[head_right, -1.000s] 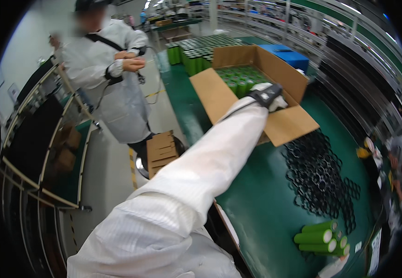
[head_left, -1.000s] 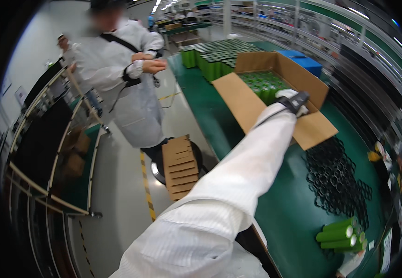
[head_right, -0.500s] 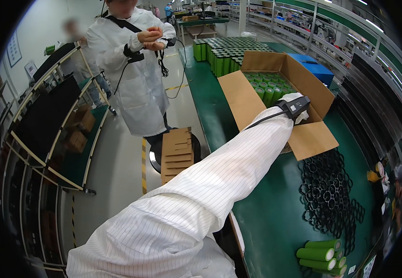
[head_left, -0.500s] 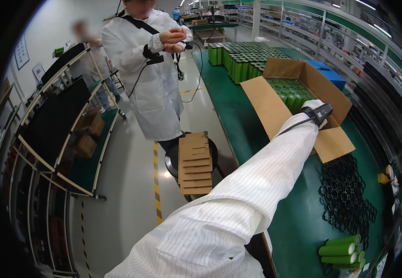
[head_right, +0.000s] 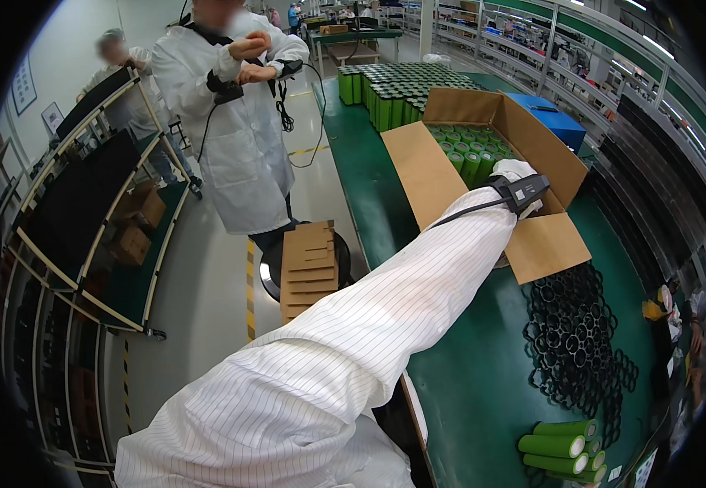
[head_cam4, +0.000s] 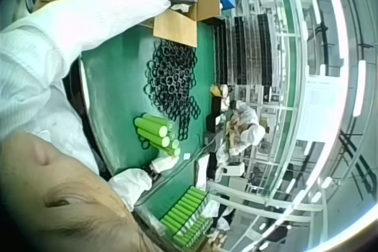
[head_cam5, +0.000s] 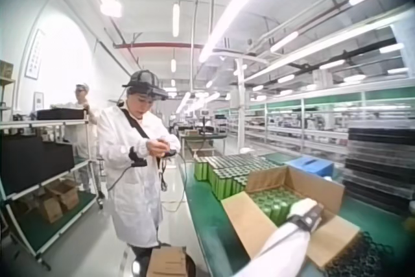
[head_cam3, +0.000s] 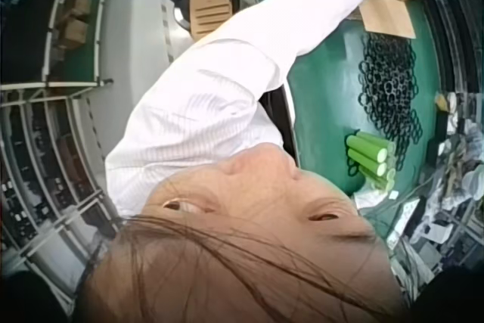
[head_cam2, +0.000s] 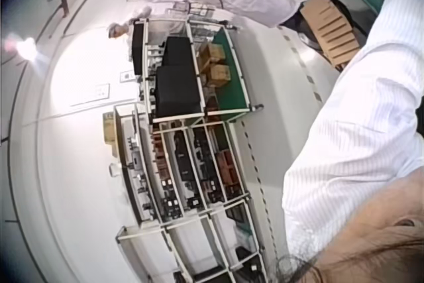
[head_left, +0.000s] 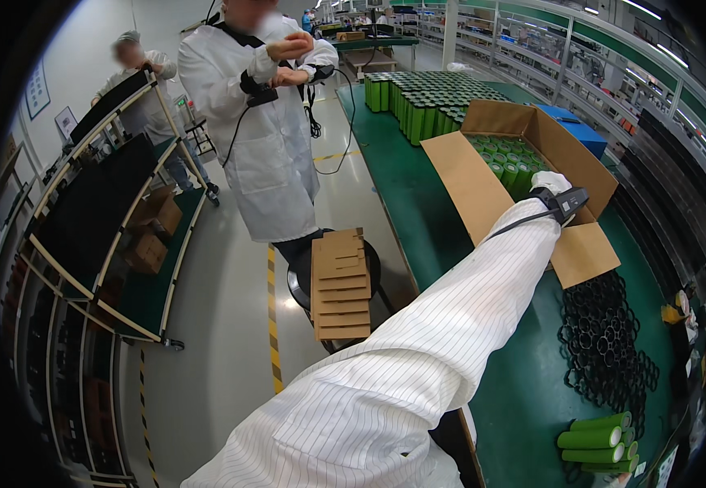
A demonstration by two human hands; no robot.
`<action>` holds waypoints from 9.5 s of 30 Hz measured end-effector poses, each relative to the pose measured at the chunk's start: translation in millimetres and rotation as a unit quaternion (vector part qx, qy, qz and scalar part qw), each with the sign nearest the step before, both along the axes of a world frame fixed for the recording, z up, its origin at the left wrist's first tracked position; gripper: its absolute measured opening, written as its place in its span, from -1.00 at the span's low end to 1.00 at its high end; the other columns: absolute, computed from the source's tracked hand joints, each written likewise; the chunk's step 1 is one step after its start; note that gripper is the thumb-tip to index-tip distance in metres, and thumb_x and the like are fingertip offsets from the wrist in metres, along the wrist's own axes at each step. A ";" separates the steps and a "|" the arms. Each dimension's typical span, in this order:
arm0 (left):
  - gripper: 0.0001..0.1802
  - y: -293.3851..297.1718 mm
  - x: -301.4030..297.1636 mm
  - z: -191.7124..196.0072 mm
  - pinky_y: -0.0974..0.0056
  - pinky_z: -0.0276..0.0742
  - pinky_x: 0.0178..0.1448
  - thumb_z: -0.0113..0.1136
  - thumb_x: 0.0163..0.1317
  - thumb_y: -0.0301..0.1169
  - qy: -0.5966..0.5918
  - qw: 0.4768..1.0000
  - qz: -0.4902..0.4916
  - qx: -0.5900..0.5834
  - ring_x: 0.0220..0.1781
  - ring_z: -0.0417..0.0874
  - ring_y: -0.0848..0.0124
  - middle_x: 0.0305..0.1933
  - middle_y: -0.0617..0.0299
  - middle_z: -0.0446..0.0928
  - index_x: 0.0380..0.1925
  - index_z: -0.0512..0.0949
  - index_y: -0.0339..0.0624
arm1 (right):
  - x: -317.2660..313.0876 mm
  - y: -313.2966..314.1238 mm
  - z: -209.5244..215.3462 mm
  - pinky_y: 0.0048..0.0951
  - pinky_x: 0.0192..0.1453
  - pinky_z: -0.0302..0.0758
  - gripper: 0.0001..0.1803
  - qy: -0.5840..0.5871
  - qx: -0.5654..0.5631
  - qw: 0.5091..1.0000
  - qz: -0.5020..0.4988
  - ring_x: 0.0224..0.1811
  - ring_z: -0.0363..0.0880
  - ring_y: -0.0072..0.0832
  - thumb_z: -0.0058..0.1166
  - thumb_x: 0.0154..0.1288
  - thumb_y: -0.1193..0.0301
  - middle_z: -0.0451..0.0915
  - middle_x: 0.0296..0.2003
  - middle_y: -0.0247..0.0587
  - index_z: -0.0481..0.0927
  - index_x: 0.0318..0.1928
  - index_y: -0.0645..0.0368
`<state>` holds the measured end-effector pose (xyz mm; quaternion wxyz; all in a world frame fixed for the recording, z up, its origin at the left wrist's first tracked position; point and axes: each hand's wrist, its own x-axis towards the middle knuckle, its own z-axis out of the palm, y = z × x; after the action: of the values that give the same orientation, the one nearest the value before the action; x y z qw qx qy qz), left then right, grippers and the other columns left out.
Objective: Assembling battery cells into plastic holders to form packs on an industrial assembly line.
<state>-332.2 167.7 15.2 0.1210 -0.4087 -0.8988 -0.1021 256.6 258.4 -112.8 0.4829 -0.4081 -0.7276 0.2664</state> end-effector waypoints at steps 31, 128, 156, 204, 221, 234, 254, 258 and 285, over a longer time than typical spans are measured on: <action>-0.42 -57.9 58.2 96.0 0.14 0.59 -0.08 0.20 0.09 0.17 0.079 0.984 0.005 0.162 -0.19 0.70 0.05 -0.26 0.00 0.67 -0.22 0.62 -0.16 | 23.5 -23.2 37.4 -0.53 -0.12 0.40 -0.66 0.046 0.138 0.987 -0.062 -0.23 0.48 -0.54 -0.20 0.50 0.27 0.57 -0.19 -0.28 0.56 -0.08 0.26; -0.76 -109.0 321.8 -83.0 0.35 0.53 -0.23 0.26 0.17 -0.46 -0.487 0.754 -0.435 0.068 -0.36 0.56 0.54 -0.31 0.20 0.58 -0.14 0.59 -0.22 | 0.0 -63.8 49.5 -0.38 -0.28 0.56 -0.53 -0.230 -0.041 0.970 0.062 -0.42 0.67 -0.27 0.45 -0.05 0.34 0.66 -0.44 -0.06 0.57 -0.13 0.26; -0.75 2.4 246.7 -64.6 0.49 0.36 -0.55 0.24 0.28 -0.29 -0.617 0.594 -0.188 0.481 -0.56 0.51 0.54 -0.39 0.21 0.61 -0.20 0.61 -0.26 | 13.5 -64.0 67.6 -0.64 -0.50 0.28 -0.62 0.029 -0.025 0.999 -0.017 -0.59 0.37 -0.70 -0.03 0.44 0.14 0.48 -0.54 -0.39 0.60 -0.12 0.22; -0.18 -43.0 326.2 -65.7 0.18 0.38 0.21 0.09 0.22 0.22 -0.445 0.737 -0.459 0.219 0.13 0.44 0.20 0.13 0.07 0.34 0.34 0.25 -0.02 | -1.0 -69.4 53.0 -0.40 0.05 0.52 -0.63 0.059 0.091 0.993 0.048 -0.04 0.47 -0.46 0.20 0.31 0.30 0.45 -0.07 -0.22 0.52 0.01 0.27; -0.19 -39.8 321.6 -69.4 0.20 0.28 0.37 0.15 0.25 0.10 -0.465 0.688 -0.502 0.241 0.28 0.37 0.21 0.28 0.03 0.31 0.34 0.22 -0.16 | 6.4 -65.4 56.9 -0.45 0.11 0.38 -0.61 0.089 0.030 0.989 0.110 -0.05 0.47 -0.50 0.21 0.29 0.21 0.46 -0.04 -0.27 0.52 -0.02 0.20; -0.11 -35.1 319.0 -73.2 0.18 0.24 0.39 0.18 0.21 0.14 -0.469 0.668 -0.524 0.244 0.32 0.34 0.24 0.31 0.06 0.29 0.37 0.16 -0.14 | 2.3 -62.0 56.6 -0.38 0.14 0.36 -0.53 0.103 0.031 0.988 0.113 0.04 0.44 -0.42 0.24 0.26 0.11 0.41 0.04 -0.22 0.50 0.00 0.18; -0.06 -37.5 325.5 -71.1 0.19 0.28 0.35 0.39 0.03 0.10 -0.585 0.601 -0.495 0.228 0.25 0.39 0.27 0.18 0.10 0.38 0.28 0.22 -0.16 | 11.4 -60.0 54.0 -0.35 0.16 0.45 -0.61 0.121 0.009 0.983 0.139 0.13 0.42 -0.36 0.20 0.29 0.28 0.36 0.12 -0.16 0.44 0.00 0.25; -0.13 -39.8 320.3 -68.1 0.22 0.28 0.35 0.43 0.05 -0.18 -0.635 0.564 -0.484 0.211 0.29 0.35 0.30 0.21 0.09 0.35 0.29 0.18 -0.23 | 8.3 -55.9 49.5 -0.31 0.20 0.48 -0.62 0.132 -0.025 0.979 0.155 0.16 0.40 -0.35 0.21 0.26 0.38 0.31 0.16 -0.15 0.43 0.01 0.24; 0.07 -36.5 328.2 -80.7 0.14 0.18 0.42 0.31 0.05 0.21 -0.592 0.582 -0.503 0.241 0.32 0.33 0.20 0.28 0.04 0.29 0.42 0.06 -0.08 | -0.8 -63.6 66.1 -0.49 -0.10 0.50 -0.70 0.019 0.062 0.997 0.050 -0.11 0.53 -0.45 0.25 0.15 0.43 0.48 0.05 -0.19 0.53 -0.10 0.18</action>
<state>-4.0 131.2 -65.5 -0.4146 -0.6006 -0.3644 -0.5785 255.8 194.8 -46.7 0.5068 -0.3355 -0.7530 0.2521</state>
